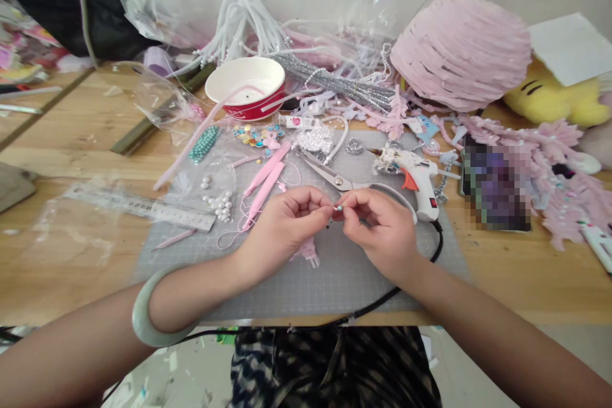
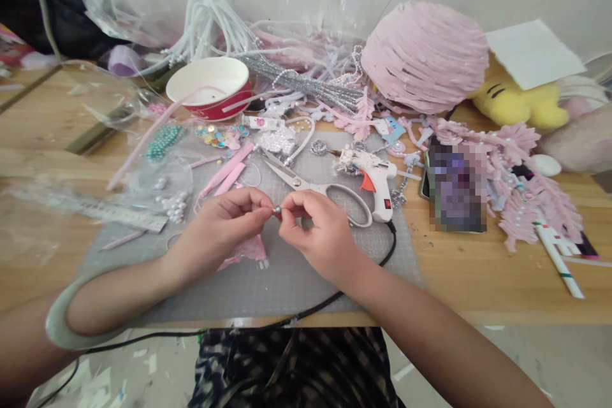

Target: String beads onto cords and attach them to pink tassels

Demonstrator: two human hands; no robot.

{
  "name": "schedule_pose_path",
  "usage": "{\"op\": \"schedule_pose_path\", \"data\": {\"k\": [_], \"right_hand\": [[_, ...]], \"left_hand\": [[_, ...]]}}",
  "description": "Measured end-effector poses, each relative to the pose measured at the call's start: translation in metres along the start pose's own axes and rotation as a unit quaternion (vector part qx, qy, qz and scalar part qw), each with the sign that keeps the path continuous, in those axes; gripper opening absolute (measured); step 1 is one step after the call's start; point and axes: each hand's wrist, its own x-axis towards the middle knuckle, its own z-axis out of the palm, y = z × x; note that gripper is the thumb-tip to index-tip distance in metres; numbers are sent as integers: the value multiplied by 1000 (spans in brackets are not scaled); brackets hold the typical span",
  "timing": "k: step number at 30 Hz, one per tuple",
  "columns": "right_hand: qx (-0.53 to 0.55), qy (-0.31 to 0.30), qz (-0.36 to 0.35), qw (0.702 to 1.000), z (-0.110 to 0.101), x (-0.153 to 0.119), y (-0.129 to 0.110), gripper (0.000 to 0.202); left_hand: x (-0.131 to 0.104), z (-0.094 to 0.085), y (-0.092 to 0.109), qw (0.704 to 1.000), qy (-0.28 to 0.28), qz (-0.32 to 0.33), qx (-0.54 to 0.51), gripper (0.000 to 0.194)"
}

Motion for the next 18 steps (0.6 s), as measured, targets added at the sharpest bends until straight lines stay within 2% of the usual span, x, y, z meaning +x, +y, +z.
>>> {"op": "schedule_pose_path", "data": {"k": [11, 18], "right_hand": [[36, 6, 27, 999, 2, -2, 0, 7], [39, 5, 32, 999, 2, -2, -1, 8]], "left_hand": [[-1, 2, -3, 999, 19, 28, 42, 14], [-2, 1, -5, 987, 50, 101, 117, 11]]}}
